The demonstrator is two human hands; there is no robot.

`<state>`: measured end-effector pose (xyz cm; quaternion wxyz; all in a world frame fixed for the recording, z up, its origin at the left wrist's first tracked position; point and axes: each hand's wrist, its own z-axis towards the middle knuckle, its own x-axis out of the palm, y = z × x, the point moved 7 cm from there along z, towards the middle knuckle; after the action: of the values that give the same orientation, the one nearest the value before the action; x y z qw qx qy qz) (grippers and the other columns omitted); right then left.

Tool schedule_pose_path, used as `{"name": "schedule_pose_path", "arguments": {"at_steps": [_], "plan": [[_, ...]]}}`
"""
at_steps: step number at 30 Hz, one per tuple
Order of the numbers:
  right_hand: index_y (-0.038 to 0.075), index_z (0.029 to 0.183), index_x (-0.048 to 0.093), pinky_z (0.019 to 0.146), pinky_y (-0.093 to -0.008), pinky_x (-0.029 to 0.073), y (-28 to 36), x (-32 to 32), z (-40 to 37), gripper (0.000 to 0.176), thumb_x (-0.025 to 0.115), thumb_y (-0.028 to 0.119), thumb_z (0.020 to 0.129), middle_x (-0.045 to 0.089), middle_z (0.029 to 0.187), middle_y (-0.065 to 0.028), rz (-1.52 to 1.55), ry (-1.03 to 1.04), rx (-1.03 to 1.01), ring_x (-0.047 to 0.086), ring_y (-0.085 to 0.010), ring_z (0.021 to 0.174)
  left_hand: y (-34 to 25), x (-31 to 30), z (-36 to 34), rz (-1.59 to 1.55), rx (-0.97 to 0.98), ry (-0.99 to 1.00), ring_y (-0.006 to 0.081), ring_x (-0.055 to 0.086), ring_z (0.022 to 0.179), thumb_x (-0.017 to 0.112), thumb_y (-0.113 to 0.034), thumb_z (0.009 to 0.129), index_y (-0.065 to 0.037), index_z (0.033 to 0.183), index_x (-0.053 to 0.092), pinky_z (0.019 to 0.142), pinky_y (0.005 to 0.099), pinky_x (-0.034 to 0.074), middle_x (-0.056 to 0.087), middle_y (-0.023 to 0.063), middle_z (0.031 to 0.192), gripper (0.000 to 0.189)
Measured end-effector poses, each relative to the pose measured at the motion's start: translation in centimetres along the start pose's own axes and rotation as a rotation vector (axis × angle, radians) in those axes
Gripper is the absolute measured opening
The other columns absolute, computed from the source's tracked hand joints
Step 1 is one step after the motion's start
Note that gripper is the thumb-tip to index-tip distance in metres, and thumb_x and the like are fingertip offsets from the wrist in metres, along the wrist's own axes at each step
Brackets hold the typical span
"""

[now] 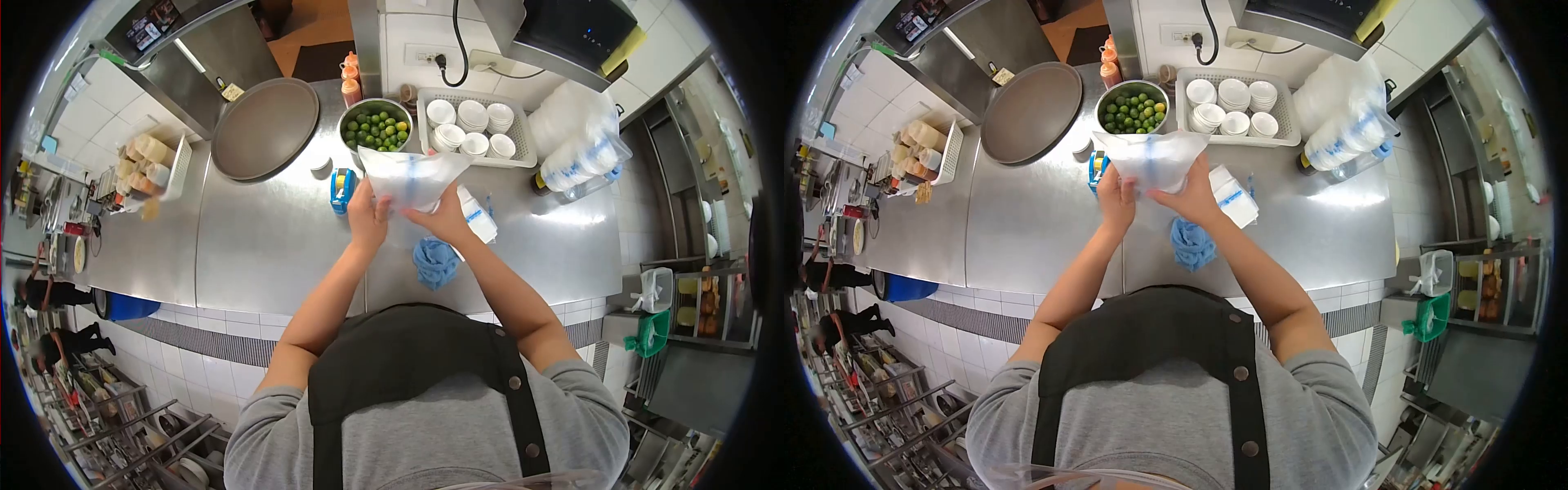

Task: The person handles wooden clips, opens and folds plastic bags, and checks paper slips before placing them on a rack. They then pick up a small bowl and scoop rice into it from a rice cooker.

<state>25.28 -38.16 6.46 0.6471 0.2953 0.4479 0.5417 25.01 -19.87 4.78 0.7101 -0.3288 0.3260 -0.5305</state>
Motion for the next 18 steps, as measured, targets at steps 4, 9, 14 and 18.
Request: {"name": "schedule_pose_path", "arguments": {"at_steps": [4, 9, 14, 18], "plan": [[0.004, 0.148, 0.037, 0.109, -0.0401, 0.043, 3.6, -0.8, 1.7, 0.103, 0.095, 0.015, 0.064, 0.049, 0.143, -0.0134, 0.260, -0.004, 0.097, 0.047, -0.0242, 0.134, -2.2, -1.5, 2.6, -0.154, 0.035, -0.037, 0.0264, 0.067, 0.080, 0.059, -0.057, 0.097, 0.007, 0.121, 0.058, 0.069, 0.0350, 0.051, 0.067, 0.0171, 0.095, 0.069], [0.002, 0.147, 0.036, 0.106, -0.0378, 0.047, 1.1, 0.7, 1.0, 0.097, 0.093, 0.013, 0.069, 0.045, 0.147, -0.0118, 0.287, -0.044, 0.149, 0.051, -0.0226, 0.130, -5.4, -0.2, 4.1, 0.005, 0.009, -0.064, 0.0229, 0.067, 0.074, 0.063, -0.043, 0.098, 0.005, 0.116, 0.057, 0.064, 0.0339, 0.051, 0.069, 0.0149, 0.089, 0.051], [0.002, 0.146, 0.036, 0.107, -0.0374, 0.047, 0.7, 0.6, -0.4, 0.095, 0.092, 0.013, 0.069, 0.047, 0.144, -0.0115, 0.249, -0.090, 0.141, 0.051, -0.0237, 0.130, -2.8, 0.9, 1.5, 0.006, 0.014, -0.095, 0.0264, 0.067, 0.070, 0.064, -0.043, 0.098, 0.005, 0.116, 0.057, 0.063, 0.0345, 0.052, 0.068, 0.0162, 0.083, 0.052], [0.001, 0.145, 0.038, 0.108, -0.0413, 0.042, -1.1, 1.3, -1.2, 0.094, 0.092, 0.019, 0.070, 0.046, 0.143, -0.0133, 0.260, -0.108, 0.163, 0.048, -0.0272, 0.131, -2.2, 1.0, 0.5, -0.021, -0.038, -0.049, 0.0273, 0.066, 0.077, 0.060, -0.044, 0.100, 0.006, 0.118, 0.056, 0.068, 0.0342, 0.052, 0.067, 0.0176, 0.089, 0.053]]}}
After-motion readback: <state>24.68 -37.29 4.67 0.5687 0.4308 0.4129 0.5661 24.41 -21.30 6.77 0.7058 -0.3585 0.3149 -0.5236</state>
